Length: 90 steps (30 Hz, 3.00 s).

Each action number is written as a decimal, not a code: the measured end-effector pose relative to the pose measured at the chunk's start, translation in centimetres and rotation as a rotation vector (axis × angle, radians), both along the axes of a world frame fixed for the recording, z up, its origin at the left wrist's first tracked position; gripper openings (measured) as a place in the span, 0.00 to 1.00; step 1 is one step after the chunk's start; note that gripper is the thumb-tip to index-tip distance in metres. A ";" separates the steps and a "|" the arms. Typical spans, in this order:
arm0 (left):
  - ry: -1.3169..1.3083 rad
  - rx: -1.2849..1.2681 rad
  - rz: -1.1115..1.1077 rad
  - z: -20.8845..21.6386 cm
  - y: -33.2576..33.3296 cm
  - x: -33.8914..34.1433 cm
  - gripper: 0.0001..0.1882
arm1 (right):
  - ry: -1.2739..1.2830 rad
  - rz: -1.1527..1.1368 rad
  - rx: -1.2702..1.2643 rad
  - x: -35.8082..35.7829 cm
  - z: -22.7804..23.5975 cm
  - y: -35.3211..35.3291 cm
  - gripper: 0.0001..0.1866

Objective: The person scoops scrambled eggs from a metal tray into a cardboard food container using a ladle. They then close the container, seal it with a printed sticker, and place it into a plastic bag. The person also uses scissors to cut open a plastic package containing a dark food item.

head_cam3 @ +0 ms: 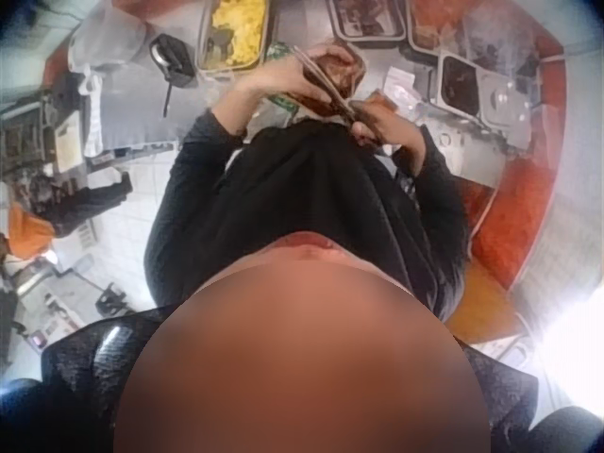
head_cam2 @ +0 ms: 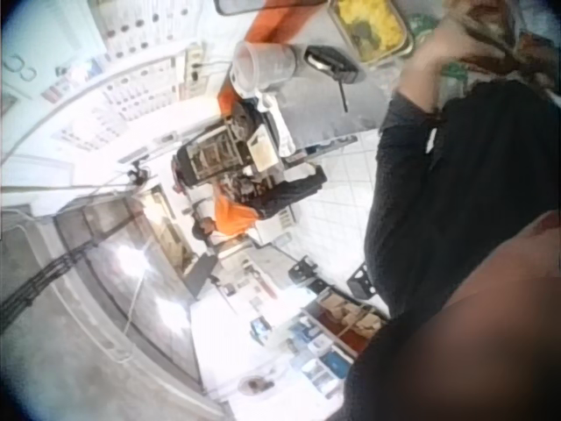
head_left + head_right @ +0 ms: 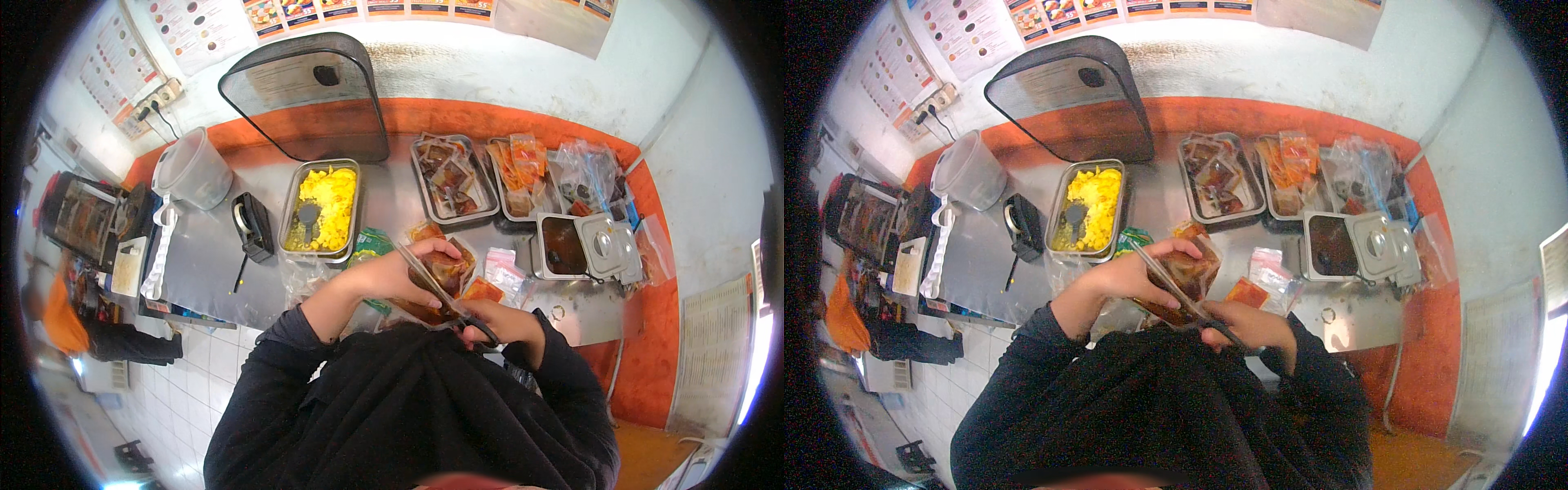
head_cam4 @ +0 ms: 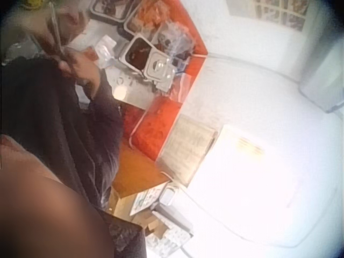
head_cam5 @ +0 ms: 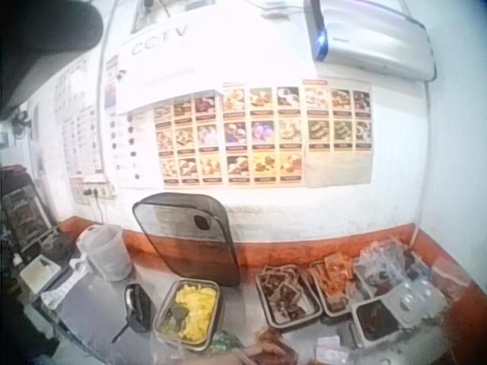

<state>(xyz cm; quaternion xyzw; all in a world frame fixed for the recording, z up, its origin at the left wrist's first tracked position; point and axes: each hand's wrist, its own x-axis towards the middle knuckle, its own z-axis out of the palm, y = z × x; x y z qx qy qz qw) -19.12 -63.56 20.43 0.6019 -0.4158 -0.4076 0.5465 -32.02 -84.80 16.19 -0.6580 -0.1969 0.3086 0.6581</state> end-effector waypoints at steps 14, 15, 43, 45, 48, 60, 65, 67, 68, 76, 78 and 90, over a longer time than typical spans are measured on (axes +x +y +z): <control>0.173 -0.160 0.380 -4.1 -6.5 10.6 0.48 | 0.116 -0.666 0.255 -3.7 -5.2 -2.7 0.32; 0.203 -0.104 0.410 -4.3 -7.5 12.1 0.52 | 0.124 -0.708 0.268 -3.8 -5.4 -2.9 0.32; 0.104 0.730 0.696 -12.6 19.9 8.9 0.14 | 0.210 -0.703 0.111 -1.2 -7.4 -1.1 0.37; -0.088 1.001 0.604 -16.3 22.6 7.8 0.11 | 0.199 -0.640 0.092 -0.5 -7.3 -0.4 0.36; -0.640 0.922 0.394 -22.5 25.0 5.3 0.12 | 0.177 -0.541 0.087 0.6 -7.0 0.5 0.35; -0.611 1.432 0.406 -19.9 20.4 5.3 0.15 | 0.218 -0.507 0.162 -0.3 -5.9 1.8 0.30; -0.725 1.114 0.558 -21.2 20.6 4.1 0.18 | 0.170 -0.551 0.191 -1.3 -6.9 1.2 0.28; -0.725 1.171 0.553 -20.7 19.9 4.2 0.18 | 0.156 -0.559 0.171 -1.5 -6.9 1.2 0.28; -0.704 1.221 0.556 -20.4 19.6 4.7 0.19 | 0.152 -0.564 0.157 -1.6 -6.8 1.2 0.28; -0.641 1.248 0.568 -21.4 20.1 5.0 0.17 | 0.150 -0.581 0.197 -2.3 -7.3 1.3 0.25; -0.664 1.246 0.547 -20.6 19.7 4.9 0.14 | 0.151 -0.589 0.190 -2.4 -7.2 1.3 0.25; -0.648 0.845 0.721 -15.2 23.7 4.5 0.08 | 0.189 -0.563 0.177 -2.6 -7.3 1.8 0.18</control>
